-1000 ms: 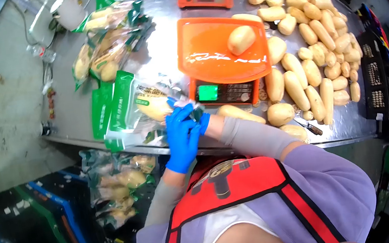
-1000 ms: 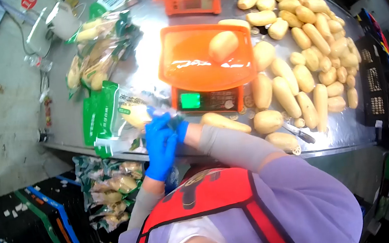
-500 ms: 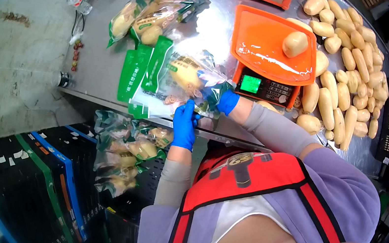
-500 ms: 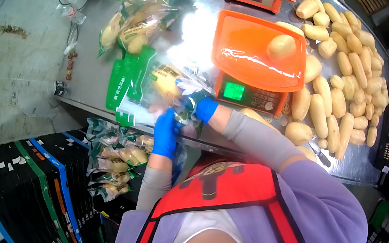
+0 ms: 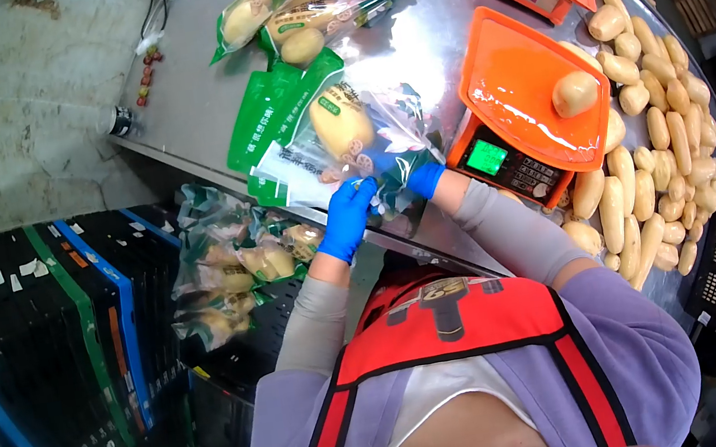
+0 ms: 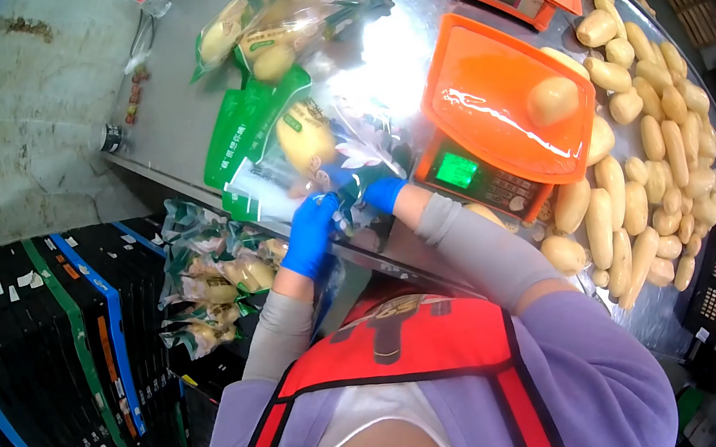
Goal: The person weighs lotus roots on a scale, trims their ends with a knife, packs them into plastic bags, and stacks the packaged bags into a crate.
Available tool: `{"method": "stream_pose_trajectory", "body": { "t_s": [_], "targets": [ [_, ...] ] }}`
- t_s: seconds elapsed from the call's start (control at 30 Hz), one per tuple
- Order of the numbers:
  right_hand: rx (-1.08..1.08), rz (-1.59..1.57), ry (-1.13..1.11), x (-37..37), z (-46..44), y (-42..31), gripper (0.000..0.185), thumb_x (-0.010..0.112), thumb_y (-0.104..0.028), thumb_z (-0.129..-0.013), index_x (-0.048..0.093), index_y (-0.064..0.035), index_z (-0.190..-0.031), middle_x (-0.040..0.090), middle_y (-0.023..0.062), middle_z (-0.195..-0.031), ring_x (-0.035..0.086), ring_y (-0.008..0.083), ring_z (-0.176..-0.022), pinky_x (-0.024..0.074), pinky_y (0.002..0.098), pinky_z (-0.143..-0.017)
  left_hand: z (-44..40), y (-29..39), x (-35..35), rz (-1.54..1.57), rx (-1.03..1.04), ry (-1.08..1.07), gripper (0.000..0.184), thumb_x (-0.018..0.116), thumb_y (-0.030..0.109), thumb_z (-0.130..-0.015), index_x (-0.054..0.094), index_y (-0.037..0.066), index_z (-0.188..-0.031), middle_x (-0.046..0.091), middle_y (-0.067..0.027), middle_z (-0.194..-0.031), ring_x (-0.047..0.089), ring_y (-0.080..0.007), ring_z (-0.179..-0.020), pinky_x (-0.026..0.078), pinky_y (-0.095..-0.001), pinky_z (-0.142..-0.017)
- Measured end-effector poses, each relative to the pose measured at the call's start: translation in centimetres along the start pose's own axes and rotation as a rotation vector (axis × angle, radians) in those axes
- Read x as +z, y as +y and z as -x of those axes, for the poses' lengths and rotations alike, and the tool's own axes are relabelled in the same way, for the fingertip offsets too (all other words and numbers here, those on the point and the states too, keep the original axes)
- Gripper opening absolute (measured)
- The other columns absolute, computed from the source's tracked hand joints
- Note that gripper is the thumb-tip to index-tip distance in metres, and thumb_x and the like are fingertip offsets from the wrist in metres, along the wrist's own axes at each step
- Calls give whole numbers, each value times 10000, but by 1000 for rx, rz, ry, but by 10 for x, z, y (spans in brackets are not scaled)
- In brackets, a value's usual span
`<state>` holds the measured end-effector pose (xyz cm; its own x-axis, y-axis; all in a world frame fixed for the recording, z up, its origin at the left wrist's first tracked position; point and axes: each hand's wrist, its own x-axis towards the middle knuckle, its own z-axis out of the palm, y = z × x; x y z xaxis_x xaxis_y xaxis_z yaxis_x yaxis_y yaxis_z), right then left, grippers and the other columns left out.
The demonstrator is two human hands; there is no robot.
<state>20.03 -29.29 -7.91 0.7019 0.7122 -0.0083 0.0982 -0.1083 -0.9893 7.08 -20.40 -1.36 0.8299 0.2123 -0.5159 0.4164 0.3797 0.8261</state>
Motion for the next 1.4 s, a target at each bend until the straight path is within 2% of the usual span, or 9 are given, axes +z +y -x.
{"method": "stream_pose_trajectory", "body": {
  "t_s": [0.13,0.4,0.83,0.97,1.07,1.1,1.17,1.23,1.4],
  "targets": [
    [3,33,-42,-1,-2,-1,328,560,-264,-820,587,-62,-1077,615,138,-1012,602,257,-895,498,349,-737,-7,-27,1,-365,165,-189,222,534,226,-883,573,11,-844,571,-37,-710,539,-110,-626,437,-260,-577],
    [16,40,-100,-11,-4,-3,320,564,-278,-815,605,-59,-1044,627,142,-973,613,260,-864,499,347,-726,-6,-26,2,-170,50,-192,244,509,241,-897,580,10,-862,575,-30,-744,541,-98,-652,448,-255,-583],
    [-172,1028,-227,-18,19,-1,315,569,-302,-806,633,-54,-990,645,149,-910,630,264,-814,502,343,-708,1,-29,14,-108,127,65,211,499,213,-892,579,40,-802,541,-1,-668,497,-84,-583,394,-238,-514],
    [122,468,-332,-69,90,-65,367,558,-395,-801,652,-68,-939,626,178,-919,611,312,-797,487,376,-708,5,-16,17,-190,96,70,218,512,225,-890,563,50,-771,528,8,-657,480,-68,-568,391,-231,-514],
    [-5,284,123,-120,130,-108,195,637,-136,-811,625,-28,-973,642,80,-851,611,170,-777,477,270,-721,-2,-25,10,-218,103,30,213,513,234,-893,566,56,-787,535,8,-671,486,-71,-570,389,-217,-523],
    [-2,-145,458,-133,138,-106,250,637,-151,-812,598,-31,-1028,627,64,-890,595,155,-819,477,278,-738,-1,-26,10,-198,93,55,211,513,235,-894,568,56,-796,537,8,-675,488,-72,-571,388,-213,-526],
    [-109,224,930,-181,142,-110,404,658,-142,-794,520,5,-1144,573,98,-1034,552,162,-935,452,275,-801,-2,-30,8,-216,90,59,189,513,223,-895,572,54,-833,535,7,-679,494,-74,-577,397,-215,-532],
    [-89,634,1055,-215,145,-109,698,717,-299,-716,419,29,-1255,490,208,-1189,474,303,-1115,382,362,-940,-6,-35,5,-142,103,57,157,531,190,-890,572,40,-866,545,-1,-712,526,-82,-588,436,-219,-527],
    [-8,972,948,-234,130,-74,795,711,-304,-707,324,16,-1323,399,243,-1302,388,339,-1224,334,368,-994,-6,-35,8,-167,122,73,153,531,192,-889,570,48,-857,545,-2,-701,524,-81,-583,424,-214,-516]
  ]
}}
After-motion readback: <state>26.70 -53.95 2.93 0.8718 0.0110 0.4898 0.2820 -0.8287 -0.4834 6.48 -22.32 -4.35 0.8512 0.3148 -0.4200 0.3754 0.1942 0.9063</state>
